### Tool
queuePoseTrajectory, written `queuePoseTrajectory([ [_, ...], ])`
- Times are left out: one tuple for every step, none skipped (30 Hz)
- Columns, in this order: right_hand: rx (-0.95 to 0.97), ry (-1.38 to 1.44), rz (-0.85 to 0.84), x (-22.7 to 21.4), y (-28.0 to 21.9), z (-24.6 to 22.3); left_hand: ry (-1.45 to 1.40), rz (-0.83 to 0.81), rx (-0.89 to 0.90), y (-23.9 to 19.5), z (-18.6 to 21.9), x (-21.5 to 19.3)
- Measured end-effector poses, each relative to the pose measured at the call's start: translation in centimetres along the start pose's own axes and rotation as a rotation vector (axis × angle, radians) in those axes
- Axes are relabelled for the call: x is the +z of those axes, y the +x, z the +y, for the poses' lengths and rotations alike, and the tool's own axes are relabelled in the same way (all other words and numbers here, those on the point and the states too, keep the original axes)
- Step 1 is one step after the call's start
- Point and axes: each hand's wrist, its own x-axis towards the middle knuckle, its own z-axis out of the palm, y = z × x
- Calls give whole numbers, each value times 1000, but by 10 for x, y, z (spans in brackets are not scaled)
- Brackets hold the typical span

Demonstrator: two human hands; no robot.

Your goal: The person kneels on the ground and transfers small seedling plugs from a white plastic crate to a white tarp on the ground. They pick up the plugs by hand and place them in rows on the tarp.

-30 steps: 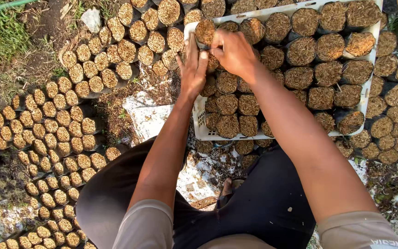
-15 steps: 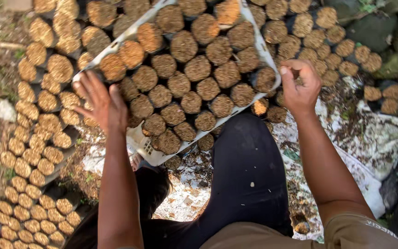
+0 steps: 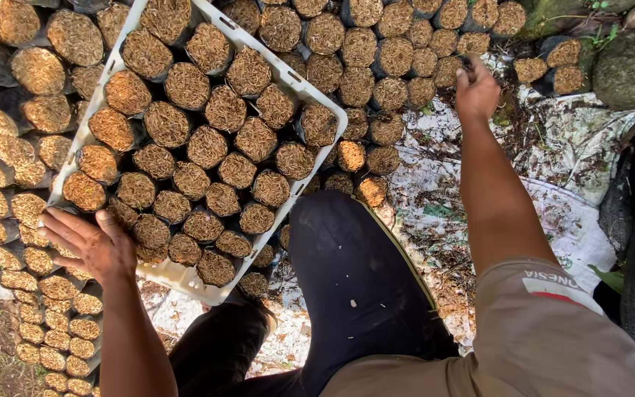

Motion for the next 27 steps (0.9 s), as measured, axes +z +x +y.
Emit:
queuePoseTrajectory([
  [-25,-27,16,4,6,-6,6,-15,-9,1,-1,-1],
  [-51,-53,32,7,12,-11,-2,-18,-2,4,-1,-1],
  [-75,-85,42,8,15,-11,-7,-26,0,3,-2,-1],
  [-11,-36,26,9,16,-8,-12,-34,3,4,-3,-1],
  [45,16,10,12,23,-10,-18,-23,17,3,-4,0],
  [102,68,-7,16,28,-11,-25,-11,30,3,-6,0],
  [58,-5,-9,19,34,-11,-35,5,46,5,-6,0],
  [13,-77,-10,21,38,-9,-48,-1,44,7,-7,-1],
  [-28,-153,-12,23,40,-6,-58,-12,43,7,-10,0],
  [-68,-195,-12,24,41,-3,-69,-23,42,7,-13,3],
  [-110,-233,-12,22,40,0,-121,-28,59,7,-16,5],
  [-152,-271,-11,16,35,0,-174,-34,75,8,-20,8],
  [-209,-220,25,7,27,1,-223,-36,85,10,-28,8],
  [-265,-167,60,-2,14,1,-396,-3,179,15,-34,8],
  [-338,-195,35,-17,2,-4,-569,45,258,16,-42,10],
  [-393,-87,81,-33,-14,-13,-572,142,452,19,-48,13],
  [-581,-133,140,-52,-31,-25,-561,238,637,18,-60,12],
  [-687,-128,120,-71,-51,-39,-877,134,560,16,-71,12],
  [-736,-95,72,-87,-72,-57,-1190,37,473,13,-76,17],
  [-743,-30,-5,-99,-91,-81,-1210,133,575,10,-81,19],
  [-706,70,-108,-108,-110,-109,-1223,229,689,8,-84,22],
  [-669,171,-218,-109,-132,-142,-1480,203,579,5,-86,23],
  [-641,256,-322,-112,-154,-177,-1745,171,465,-2,-87,26],
  [-643,317,-446,-106,-180,-213,-1814,201,355,-10,-89,27],
  [-698,337,-573,-100,-211,-245,-1886,222,240,-21,-90,30],
  [-746,349,-698,-90,-244,-275,-1956,245,125,-34,-91,34],
  [-1141,248,-630,-76,-279,-304,-1987,272,99,-43,-88,36],
])
